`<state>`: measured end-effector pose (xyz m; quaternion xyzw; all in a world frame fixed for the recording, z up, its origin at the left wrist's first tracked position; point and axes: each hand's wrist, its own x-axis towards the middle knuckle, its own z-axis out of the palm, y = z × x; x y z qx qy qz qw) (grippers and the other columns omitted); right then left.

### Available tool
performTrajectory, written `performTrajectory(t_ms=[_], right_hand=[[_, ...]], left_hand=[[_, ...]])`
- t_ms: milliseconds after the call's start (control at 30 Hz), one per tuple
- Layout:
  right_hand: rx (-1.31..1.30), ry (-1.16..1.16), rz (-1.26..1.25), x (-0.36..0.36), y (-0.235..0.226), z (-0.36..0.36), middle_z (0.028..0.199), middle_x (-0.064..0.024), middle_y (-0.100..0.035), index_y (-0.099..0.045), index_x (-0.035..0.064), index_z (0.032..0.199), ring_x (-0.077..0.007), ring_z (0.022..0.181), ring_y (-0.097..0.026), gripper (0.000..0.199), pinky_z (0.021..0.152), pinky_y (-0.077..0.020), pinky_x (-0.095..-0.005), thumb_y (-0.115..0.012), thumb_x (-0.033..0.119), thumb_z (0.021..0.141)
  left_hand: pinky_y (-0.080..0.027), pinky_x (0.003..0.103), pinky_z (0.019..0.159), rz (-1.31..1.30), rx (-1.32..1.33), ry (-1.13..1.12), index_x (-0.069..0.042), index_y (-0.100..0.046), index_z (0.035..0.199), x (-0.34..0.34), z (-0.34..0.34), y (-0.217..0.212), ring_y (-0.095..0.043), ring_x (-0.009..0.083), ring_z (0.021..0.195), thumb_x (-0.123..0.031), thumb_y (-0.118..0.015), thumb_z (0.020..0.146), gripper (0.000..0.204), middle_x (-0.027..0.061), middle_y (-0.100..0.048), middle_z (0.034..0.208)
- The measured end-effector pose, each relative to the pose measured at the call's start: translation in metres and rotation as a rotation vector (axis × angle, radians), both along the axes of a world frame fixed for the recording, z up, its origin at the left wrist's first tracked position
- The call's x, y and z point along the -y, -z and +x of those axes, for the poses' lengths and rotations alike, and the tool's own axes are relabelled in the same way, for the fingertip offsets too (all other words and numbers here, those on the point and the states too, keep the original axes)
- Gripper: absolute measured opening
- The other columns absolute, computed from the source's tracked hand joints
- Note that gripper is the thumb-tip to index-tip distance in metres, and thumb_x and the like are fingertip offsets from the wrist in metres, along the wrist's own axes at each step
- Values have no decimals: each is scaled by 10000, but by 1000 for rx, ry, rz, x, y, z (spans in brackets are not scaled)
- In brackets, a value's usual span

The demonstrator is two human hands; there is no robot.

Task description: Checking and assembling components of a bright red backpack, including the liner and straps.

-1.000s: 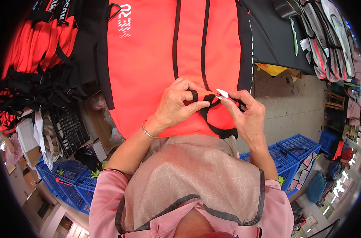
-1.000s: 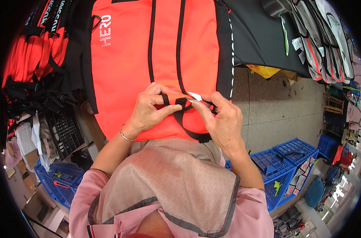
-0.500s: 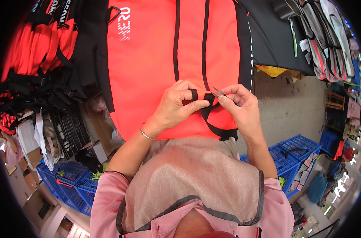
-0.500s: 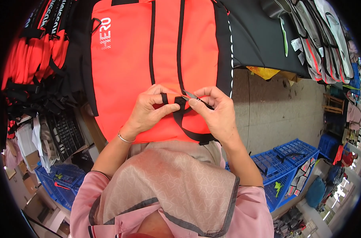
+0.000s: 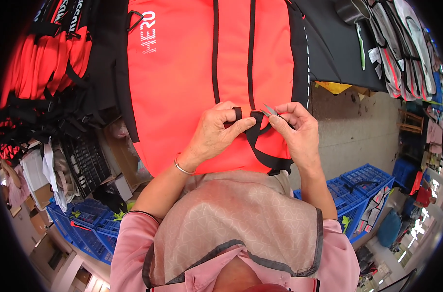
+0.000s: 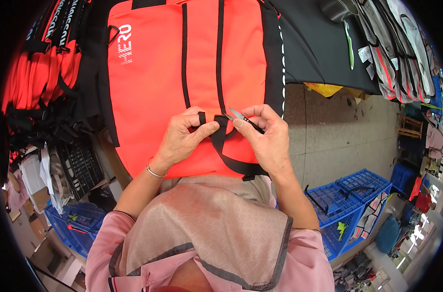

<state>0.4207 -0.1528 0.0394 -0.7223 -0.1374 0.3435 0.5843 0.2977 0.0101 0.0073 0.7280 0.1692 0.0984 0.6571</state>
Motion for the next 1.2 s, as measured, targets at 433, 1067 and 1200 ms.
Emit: performTrajectory(t_ms=[433,1067,1200], right_hand=[[-335,142,436,0,-20,27,706,39,-511,-538,-2,1151,-24,581,-435,333,507,-332,-161,-647,255,969],[892,-179,-251,-2,-12,-5,711,-64,-668,-662,54,867,-215,597,-651,214,523,-489,-320,-790,215,808],[1173,-233,-256,-3,-8,-3,673,-54,-629,-662,69,843,-217,556,-609,207,486,-459,-332,-797,215,790]], left_hand=[[-459,262,667,-121,-18,-66,-15,-742,1004,11,-3,11,-544,88,758,-173,-713,912,185,25,-610,820],[-443,247,622,-93,16,-63,15,-730,922,9,-3,11,-541,79,716,-155,-709,914,172,32,-597,793],[-445,251,624,-113,23,-74,18,-726,911,9,-2,10,-542,83,715,-149,-708,913,168,36,-595,788]])
